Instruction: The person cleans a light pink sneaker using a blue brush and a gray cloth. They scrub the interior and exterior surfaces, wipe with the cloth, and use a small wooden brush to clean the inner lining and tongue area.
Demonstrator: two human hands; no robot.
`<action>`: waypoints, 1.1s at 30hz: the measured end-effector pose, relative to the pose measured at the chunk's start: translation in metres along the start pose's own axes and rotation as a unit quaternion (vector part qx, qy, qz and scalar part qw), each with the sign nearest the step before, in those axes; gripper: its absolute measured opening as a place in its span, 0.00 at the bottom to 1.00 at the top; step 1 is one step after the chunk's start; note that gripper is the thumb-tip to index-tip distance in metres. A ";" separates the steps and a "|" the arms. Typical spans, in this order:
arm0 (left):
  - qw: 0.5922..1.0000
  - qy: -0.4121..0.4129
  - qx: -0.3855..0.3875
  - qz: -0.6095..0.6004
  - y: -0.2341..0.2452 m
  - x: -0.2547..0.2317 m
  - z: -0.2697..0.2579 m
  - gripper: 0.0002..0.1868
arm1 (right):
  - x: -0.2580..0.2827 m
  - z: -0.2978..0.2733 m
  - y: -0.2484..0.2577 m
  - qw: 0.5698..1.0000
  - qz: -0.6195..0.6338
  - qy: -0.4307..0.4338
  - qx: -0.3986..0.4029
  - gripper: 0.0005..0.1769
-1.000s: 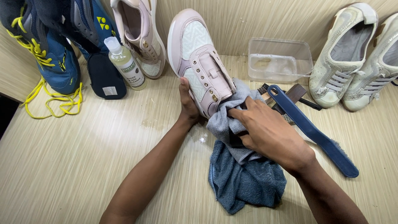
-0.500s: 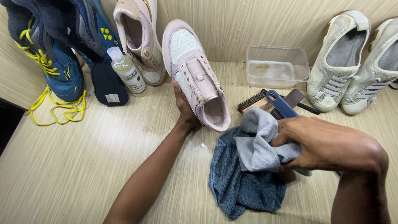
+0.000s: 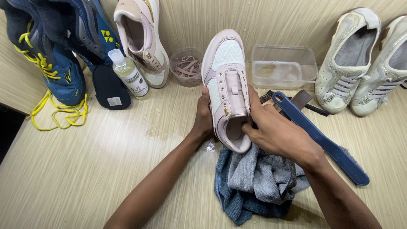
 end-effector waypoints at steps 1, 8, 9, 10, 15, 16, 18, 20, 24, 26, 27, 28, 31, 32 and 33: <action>1.000 -0.001 0.002 0.000 -0.002 -0.004 0.000 0.40 | -0.006 0.001 -0.001 1.000 0.000 -0.001 -0.002 0.51; 0.906 -0.262 -0.046 0.330 0.004 -0.039 0.000 0.44 | -0.024 0.012 -0.003 0.999 0.003 -0.007 -0.032 0.32; 0.881 -0.259 -0.008 0.395 0.006 -0.043 0.001 0.41 | -0.022 0.013 -0.001 1.000 0.004 0.000 -0.031 0.30; 0.882 -0.258 -0.009 0.395 0.008 -0.052 -0.001 0.41 | -0.019 0.013 -0.001 1.000 0.003 0.000 -0.029 0.30; 0.780 -0.340 0.209 0.482 0.008 -0.109 0.000 0.29 | -0.017 0.014 0.000 0.999 0.005 -0.035 -0.035 0.26; 0.779 -0.340 0.213 0.482 0.005 -0.109 0.001 0.29 | -0.017 0.014 -0.001 0.999 0.008 -0.036 -0.036 0.26; 0.727 -0.338 0.159 0.577 0.001 -0.107 0.001 0.23 | -0.016 0.013 -0.002 0.999 -0.023 -0.017 -0.038 0.27; 0.719 -0.315 0.127 0.606 0.001 -0.086 0.006 0.19 | -0.013 0.016 -0.003 0.999 -0.008 -0.019 -0.035 0.33; 0.688 -0.296 0.051 0.661 0.001 -0.067 0.010 0.07 | -0.018 0.011 -0.010 0.997 -0.066 -0.026 0.018 0.31; 0.682 -0.290 0.042 0.670 0.002 -0.066 0.010 0.08 | -0.025 0.004 -0.017 0.991 -0.122 -0.029 0.052 0.26; 0.676 -0.282 0.035 0.680 0.002 -0.065 0.010 0.08 | -0.029 -0.001 -0.021 0.980 -0.175 -0.032 0.089 0.22; 0.677 -0.282 0.037 0.679 0.000 -0.068 0.008 0.08 | -0.033 -0.004 -0.022 0.980 -0.174 -0.034 0.088 0.22; 0.709 -0.287 0.008 0.644 -0.002 -0.074 0.006 0.07 | -0.028 -0.014 -0.014 0.948 -0.273 -0.044 0.157 0.20; 0.709 -0.290 0.006 0.642 -0.003 -0.074 0.007 0.06 | -0.017 -0.018 -0.001 0.951 -0.241 -0.070 0.179 0.22; 0.709 -0.293 0.004 0.641 -0.004 -0.074 0.007 0.06 | -0.006 -0.022 0.011 0.952 -0.209 -0.096 0.202 0.24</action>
Point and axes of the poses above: each hand's wrist, its own z-axis towards the middle knuckle, its own y-axis out of the back of the hand, x = y × z, the point moved 2 cm from there along z, towards the middle knuckle, and after that the axes turned 10 degrees about z, right-handed, at the moved point
